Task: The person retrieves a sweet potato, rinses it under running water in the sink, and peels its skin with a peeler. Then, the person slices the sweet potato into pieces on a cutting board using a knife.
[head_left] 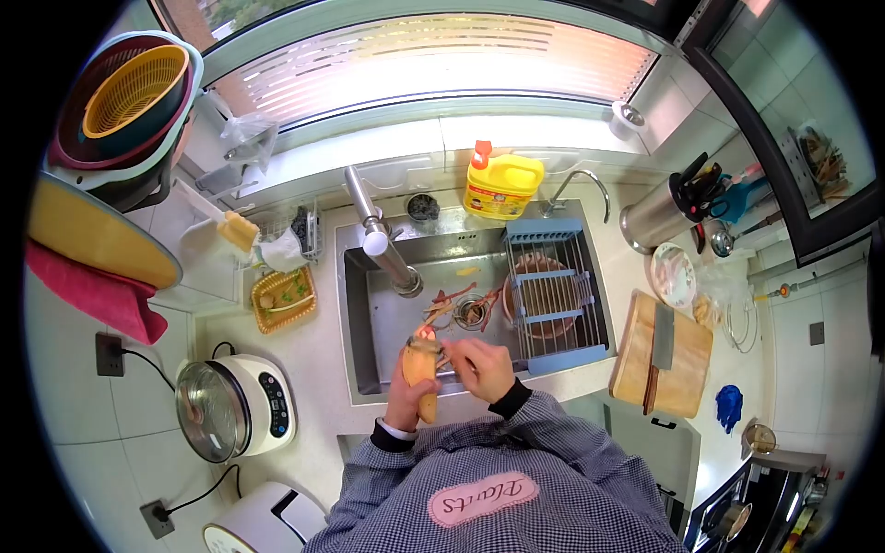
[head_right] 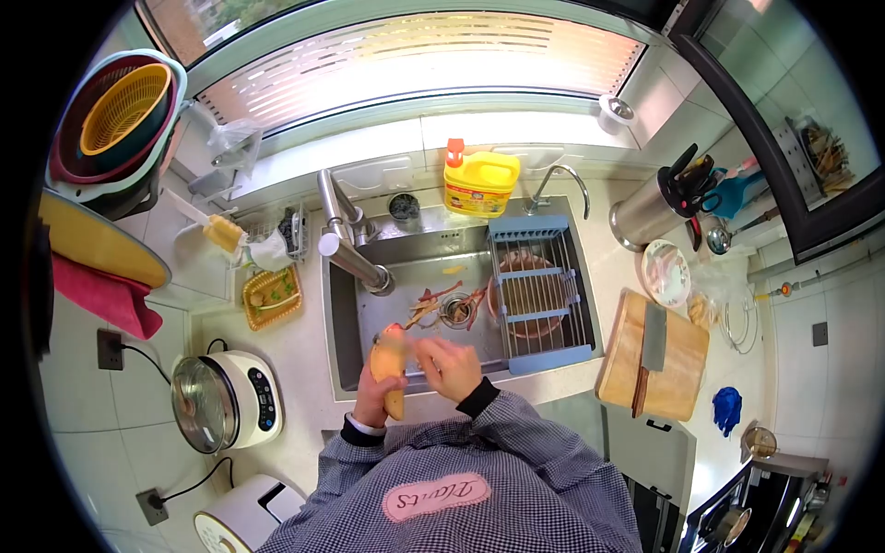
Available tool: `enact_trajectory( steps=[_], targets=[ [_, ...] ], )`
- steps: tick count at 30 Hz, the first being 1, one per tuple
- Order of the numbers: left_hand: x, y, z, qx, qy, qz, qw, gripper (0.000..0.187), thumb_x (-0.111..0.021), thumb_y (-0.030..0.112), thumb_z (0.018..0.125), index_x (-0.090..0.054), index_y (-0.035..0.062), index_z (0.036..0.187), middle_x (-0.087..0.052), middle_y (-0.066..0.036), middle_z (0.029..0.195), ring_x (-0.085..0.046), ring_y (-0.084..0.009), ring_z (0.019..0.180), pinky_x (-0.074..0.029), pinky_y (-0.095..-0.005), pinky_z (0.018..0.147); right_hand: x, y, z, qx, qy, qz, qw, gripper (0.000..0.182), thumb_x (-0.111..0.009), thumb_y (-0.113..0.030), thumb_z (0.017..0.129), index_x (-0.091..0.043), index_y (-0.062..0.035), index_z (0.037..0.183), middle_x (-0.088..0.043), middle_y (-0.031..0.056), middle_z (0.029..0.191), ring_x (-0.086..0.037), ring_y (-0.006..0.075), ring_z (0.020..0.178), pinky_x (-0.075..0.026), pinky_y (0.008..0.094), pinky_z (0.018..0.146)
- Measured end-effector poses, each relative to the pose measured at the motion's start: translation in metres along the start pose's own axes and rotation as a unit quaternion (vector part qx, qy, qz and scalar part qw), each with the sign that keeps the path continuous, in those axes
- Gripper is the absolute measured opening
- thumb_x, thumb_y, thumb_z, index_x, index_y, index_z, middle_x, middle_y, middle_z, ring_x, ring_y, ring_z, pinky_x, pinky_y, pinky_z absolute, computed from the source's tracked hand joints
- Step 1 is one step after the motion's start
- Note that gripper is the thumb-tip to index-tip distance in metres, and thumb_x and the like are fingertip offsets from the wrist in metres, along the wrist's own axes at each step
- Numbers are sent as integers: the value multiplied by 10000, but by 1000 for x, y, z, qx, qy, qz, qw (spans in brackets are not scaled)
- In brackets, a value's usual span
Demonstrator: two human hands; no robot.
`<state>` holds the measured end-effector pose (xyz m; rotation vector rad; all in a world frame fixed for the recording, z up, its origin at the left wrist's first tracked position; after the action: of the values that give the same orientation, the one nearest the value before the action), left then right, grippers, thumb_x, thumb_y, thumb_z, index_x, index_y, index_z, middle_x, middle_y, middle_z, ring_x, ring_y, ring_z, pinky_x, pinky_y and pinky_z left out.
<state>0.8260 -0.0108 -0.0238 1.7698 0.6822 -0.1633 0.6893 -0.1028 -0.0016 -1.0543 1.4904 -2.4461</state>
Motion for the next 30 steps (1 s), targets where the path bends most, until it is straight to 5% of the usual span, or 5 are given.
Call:
enact_trajectory(
  steps=[8, 13, 16, 23, 30],
  targets=[
    [18, -17, -4, 75, 22, -47, 996, 686, -676, 37, 631, -416, 28, 1267, -518, -55, 1127, -514, -167, 1027, -429, -266, 874, -29, 37, 13, -97, -6, -178, 979, 128, -587, -118, 834, -633, -81, 948, -639, 104, 791, -609, 312, 639, -484, 382, 549],
    [10, 8, -3, -158, 79, 224, 958, 639, -723, 103, 678, -433, 9, 1240, -545, -77, 1153, -534, -177, 1039, -455, -291, 861, -18, 36, 6, -173, 53, 33, 983, 132, -587, -131, 870, -620, -44, 964, -601, 107, 688, -580, 223, 560, -442, 310, 527],
    [26, -4, 1, -101, 102, 319, 937, 625, -756, 74, 677, -459, -2, 1221, -580, -67, 1047, -563, -161, 958, -448, -279, 854, -18, 16, 0, -155, -9, 144, 977, 129, -582, -112, 874, -618, -31, 968, -587, 96, 705, -544, 173, 533, -426, 287, 515],
    [11, -3, -4, -95, 103, 373, 917, 538, -736, 147, 681, -508, 0, 1146, -632, -152, 926, -636, -254, 869, -489, -331, 769, -25, 46, 6, -100, 6, -142, 985, 120, -551, -182, 867, -588, -105, 952, -618, 131, 703, -605, 343, 643, -464, 423, 542],
    [12, 9, 6, -129, 152, 524, 828, 520, -725, 189, 681, -540, 17, 1136, -607, -173, 1017, -595, -342, 943, -478, -389, 808, -15, 27, -1, -146, 16, 24, 989, 183, -589, -149, 863, -609, -81, 1032, -648, 117, 803, -633, 296, 688, -484, 361, 579]
  ],
)
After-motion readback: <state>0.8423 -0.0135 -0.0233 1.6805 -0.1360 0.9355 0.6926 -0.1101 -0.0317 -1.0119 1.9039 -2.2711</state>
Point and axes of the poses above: each hand's wrist, its own z-axis towards the middle knuckle, its own x-axis out of the back of the hand, y = z × x, the point moved 2 cm from there along z, towards the middle knuckle
